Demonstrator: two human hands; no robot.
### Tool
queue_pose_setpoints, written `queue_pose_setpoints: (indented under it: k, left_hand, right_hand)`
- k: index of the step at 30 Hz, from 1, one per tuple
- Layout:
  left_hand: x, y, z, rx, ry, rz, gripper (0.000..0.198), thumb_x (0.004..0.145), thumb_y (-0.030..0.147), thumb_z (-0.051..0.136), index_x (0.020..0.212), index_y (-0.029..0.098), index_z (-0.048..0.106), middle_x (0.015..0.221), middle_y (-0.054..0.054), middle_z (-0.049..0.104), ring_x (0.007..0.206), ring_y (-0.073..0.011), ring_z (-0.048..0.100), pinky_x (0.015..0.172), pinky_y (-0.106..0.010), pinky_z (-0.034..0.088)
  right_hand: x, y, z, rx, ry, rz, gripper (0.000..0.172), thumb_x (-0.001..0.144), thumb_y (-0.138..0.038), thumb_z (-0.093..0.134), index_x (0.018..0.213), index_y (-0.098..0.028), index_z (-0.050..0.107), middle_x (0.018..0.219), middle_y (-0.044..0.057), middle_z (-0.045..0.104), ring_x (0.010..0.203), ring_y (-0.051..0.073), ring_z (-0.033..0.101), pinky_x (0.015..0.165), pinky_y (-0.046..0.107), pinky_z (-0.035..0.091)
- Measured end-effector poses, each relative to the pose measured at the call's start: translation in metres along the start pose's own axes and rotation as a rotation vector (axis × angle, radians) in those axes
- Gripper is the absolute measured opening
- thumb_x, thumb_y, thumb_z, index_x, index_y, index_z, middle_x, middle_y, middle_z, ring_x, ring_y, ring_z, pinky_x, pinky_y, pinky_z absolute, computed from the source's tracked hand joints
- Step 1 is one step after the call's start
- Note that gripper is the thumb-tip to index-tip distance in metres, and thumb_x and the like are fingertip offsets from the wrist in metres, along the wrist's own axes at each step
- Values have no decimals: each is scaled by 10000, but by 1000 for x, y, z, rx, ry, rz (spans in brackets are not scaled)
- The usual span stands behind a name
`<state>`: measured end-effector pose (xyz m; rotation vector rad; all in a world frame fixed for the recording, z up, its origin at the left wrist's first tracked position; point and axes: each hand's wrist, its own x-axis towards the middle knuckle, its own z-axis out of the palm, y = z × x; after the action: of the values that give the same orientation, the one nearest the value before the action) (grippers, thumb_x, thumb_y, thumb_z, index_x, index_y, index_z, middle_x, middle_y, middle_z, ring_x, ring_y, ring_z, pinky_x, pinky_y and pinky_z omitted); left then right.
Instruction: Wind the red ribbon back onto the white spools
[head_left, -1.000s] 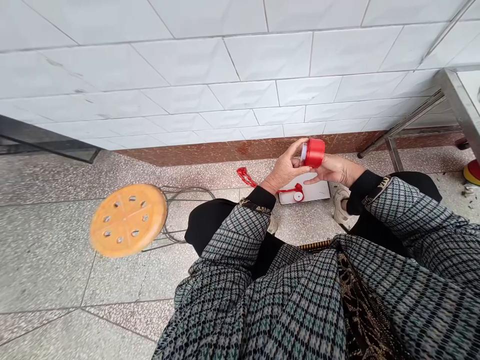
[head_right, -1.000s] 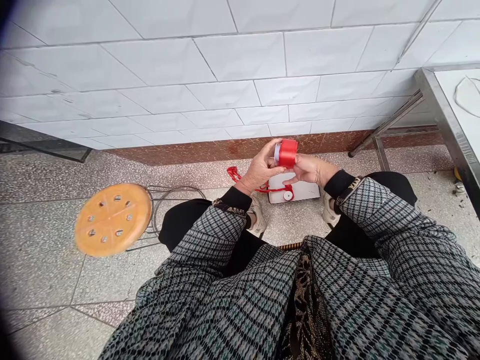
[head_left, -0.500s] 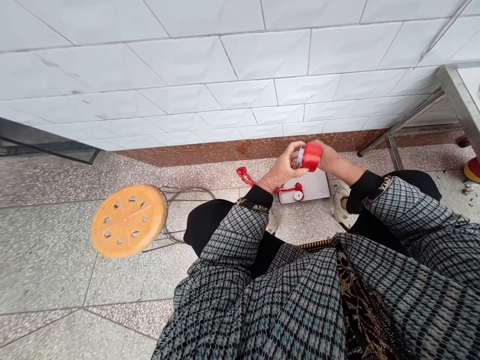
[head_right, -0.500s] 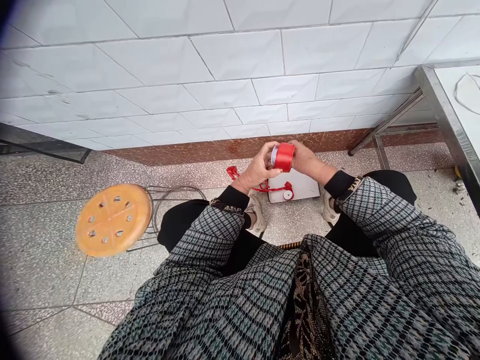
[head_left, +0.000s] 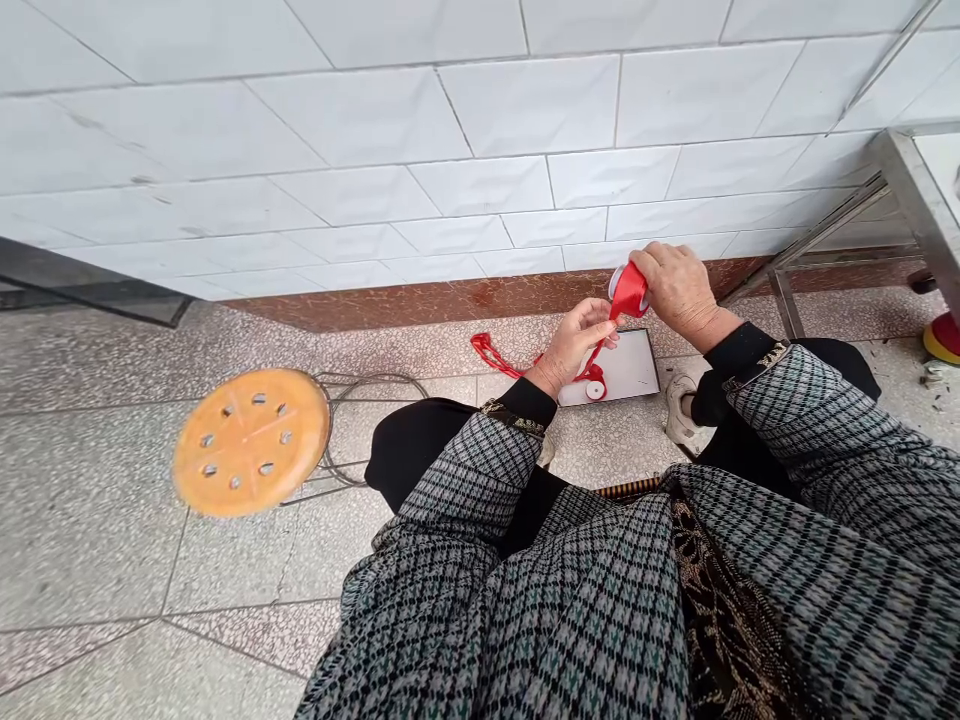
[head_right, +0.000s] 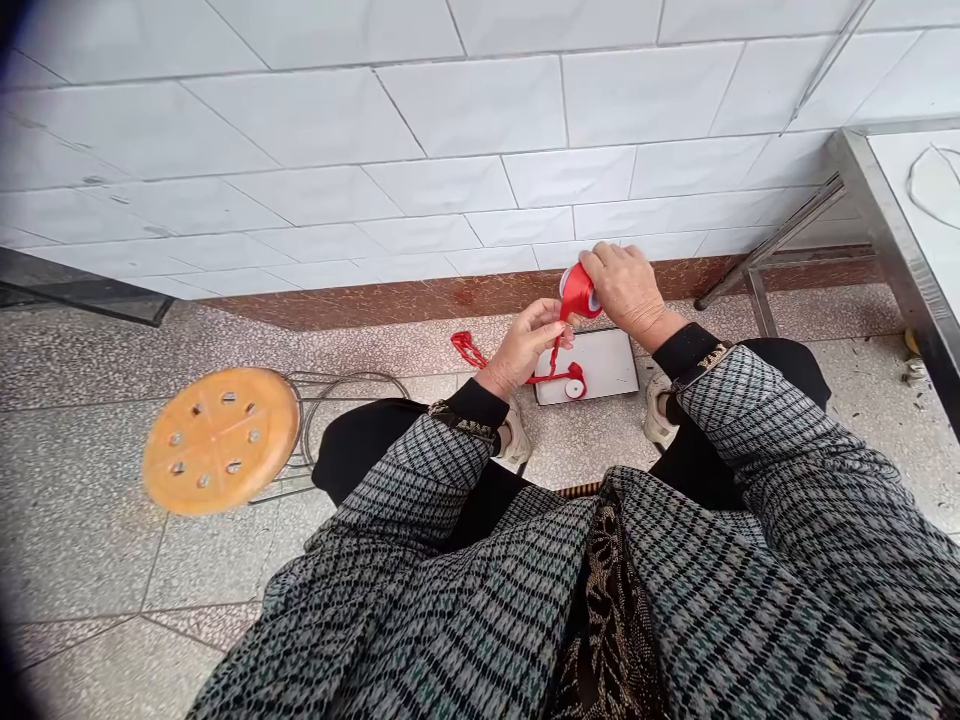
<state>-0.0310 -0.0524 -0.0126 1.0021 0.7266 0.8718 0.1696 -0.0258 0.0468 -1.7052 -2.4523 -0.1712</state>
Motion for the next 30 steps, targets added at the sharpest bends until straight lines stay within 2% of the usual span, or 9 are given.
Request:
queue_pose_setpoints:
  k: [3,6,9,13,16,22,26,30]
  left_hand:
    - [-2,6,3,12,8,39,381,784,462,825,994,197,651,979,-55,745,828,-147,684,851,-341,560]
    - [-1,11,7,140,113,120,301,787,406,838,930,203,667,928,-29,716,876,-156,657,892,-339,535]
    - [1,11,11,271,208,162,207,770,294,842,842,196,675,867,-12,687,862,-155,606,846,-313,510]
    - [4,5,12,239,261,92,202,741,256,841,757,179,655,770,13,647,744,-129,545,729,-281,455]
    - [3,0,13,118,243,12,216,763,289,830,761,174,648,748,21,640,705,-111,531,705,-268,439]
    - [0,-2,13,-177,187,-102,229,756,289,861,865,173,696,846,-10,713,747,-104,610,772,-272,503]
    - [-1,-3,12,-248,142,-180,204,742,232,844,909,178,738,893,-16,732,727,-91,592,734,-265,491]
    - [-3,-2,12,-264,115,-193,199,735,190,803,923,173,743,887,-16,721,732,-90,583,752,-267,499]
  right_hand:
    - [1,3,2,-1,17,-22,364,1053,-160,390,1283,-152,672,1140,189,711,1059,346,609,994,498,374]
    - [0,1,3,26,23,-25,358,1057,-159,373,1245,-180,677,1100,162,699,1026,326,599,1043,532,340]
    - [-1,-4,3,47,3,-30,359,1059,-157,367,1219,-185,687,1069,147,689,995,311,592,1066,549,323]
    - [-3,-10,5,56,-34,-51,373,1062,-156,367,1204,-163,711,1048,153,686,973,312,594,1065,562,320]
    - [-3,-10,6,77,-45,-46,365,1052,-141,388,1189,-163,726,1021,150,682,957,308,593,1050,562,323]
    - [-3,-4,12,76,-31,-32,362,1033,-107,393,1136,-169,734,964,131,669,913,288,581,1029,557,327]
    - [-3,3,16,48,-3,-35,359,1031,-101,381,1106,-169,725,975,135,683,897,281,585,1029,550,337]
    - [-2,9,18,23,-3,-10,358,1016,-82,391,1121,-153,726,993,142,693,893,282,595,1040,556,335]
